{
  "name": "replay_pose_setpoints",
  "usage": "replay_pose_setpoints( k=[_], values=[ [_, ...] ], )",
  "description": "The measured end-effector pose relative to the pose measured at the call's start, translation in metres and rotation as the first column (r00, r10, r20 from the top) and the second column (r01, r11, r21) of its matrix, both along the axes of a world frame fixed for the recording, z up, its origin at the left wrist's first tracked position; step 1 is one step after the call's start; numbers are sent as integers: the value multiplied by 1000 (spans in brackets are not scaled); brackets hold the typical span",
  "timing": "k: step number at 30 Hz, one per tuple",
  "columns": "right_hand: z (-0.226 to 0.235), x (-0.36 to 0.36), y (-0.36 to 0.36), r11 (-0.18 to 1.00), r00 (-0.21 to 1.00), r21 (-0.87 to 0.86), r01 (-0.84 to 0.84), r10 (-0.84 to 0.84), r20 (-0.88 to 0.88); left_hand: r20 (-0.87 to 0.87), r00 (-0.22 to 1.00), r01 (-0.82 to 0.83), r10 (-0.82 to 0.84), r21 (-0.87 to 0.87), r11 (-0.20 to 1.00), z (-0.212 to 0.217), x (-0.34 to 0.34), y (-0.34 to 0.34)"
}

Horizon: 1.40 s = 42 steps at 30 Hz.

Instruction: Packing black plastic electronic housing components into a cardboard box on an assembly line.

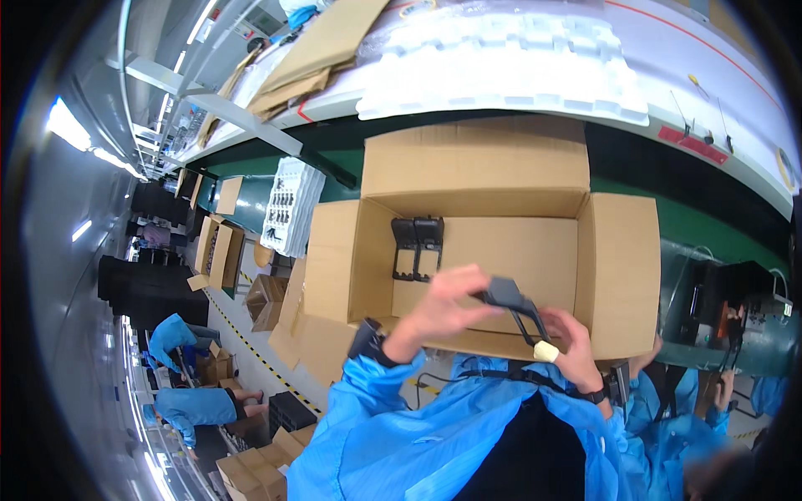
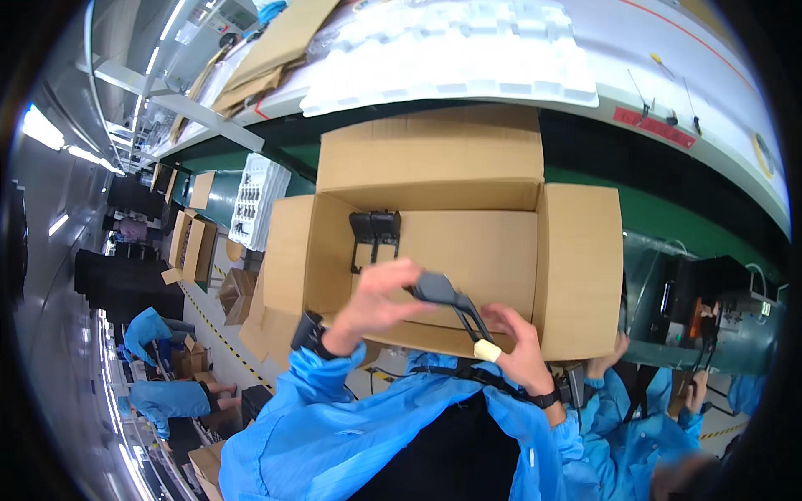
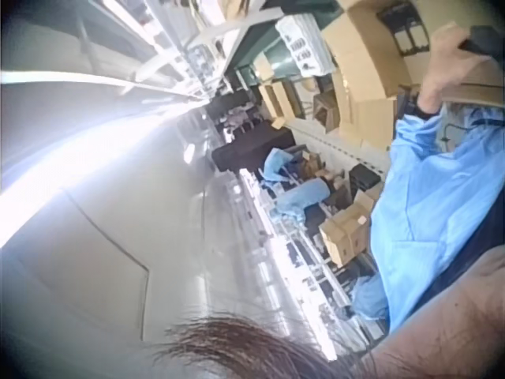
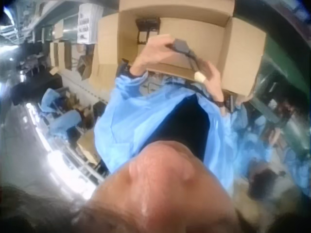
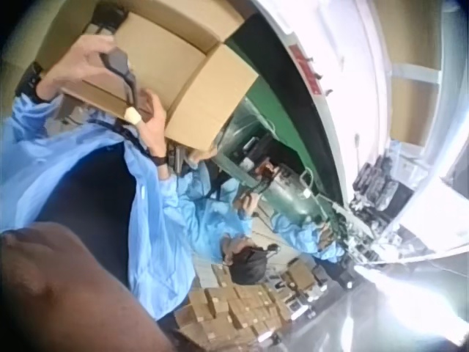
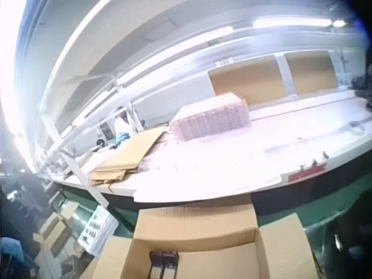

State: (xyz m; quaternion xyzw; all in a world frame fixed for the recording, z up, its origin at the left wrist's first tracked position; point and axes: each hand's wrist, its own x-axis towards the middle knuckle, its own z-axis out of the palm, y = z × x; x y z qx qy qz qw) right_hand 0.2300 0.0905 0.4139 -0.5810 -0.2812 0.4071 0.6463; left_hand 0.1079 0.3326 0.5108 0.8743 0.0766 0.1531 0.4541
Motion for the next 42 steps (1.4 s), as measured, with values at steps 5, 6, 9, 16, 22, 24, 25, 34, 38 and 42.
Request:
replay_pose_setpoints(
  k=[5, 6, 9, 16, 22, 24, 25, 34, 38, 42],
  values=[
    [2, -1, 4, 970, 843, -225, -86, 191, 503, -388, 917, -56, -91, -351, 935, -28, 14, 116],
    [1, 2, 5, 971, 828, -217, -105, 206, 522, -434, 887, -15, -160, -374, 927, -52, 28, 144],
    [-4, 2, 10, 957, 813, -249, -150, 263, 520, -576, 813, 83, -91, -41, 996, -121, 47, 198],
    [-7, 1, 8, 907, 863, -405, -115, 293, 412, -686, 722, 179, -91, 58, 982, -213, 45, 218],
    [-11, 3, 8, 901, 929, -419, -114, 246, 277, -634, 760, 183, 142, 419, 889, -194, 42, 187],
    [-11, 3, 10, 899, 923, -422, -117, 256, 289, -596, 794, 216, 120, 461, 861, -197, 31, 184],
    [-11, 3, 10, 891, 917, -429, -150, 287, 275, -523, 838, 215, 154, 577, 788, -202, 26, 181],
    [1, 7, -21, 990, 777, -90, 110, -29, 629, -62, 975, -56, 211, 858, 510, -183, 10, 122],
    [-6, 54, -53, 671, 430, 79, 738, -557, 711, 23, 982, -183, 188, 388, 903, -134, 22, 21],
    [-74, 86, -56, 692, 701, -254, 676, -498, 510, 175, 952, 184, -251, 327, 927, -84, 62, -110]
  ],
)
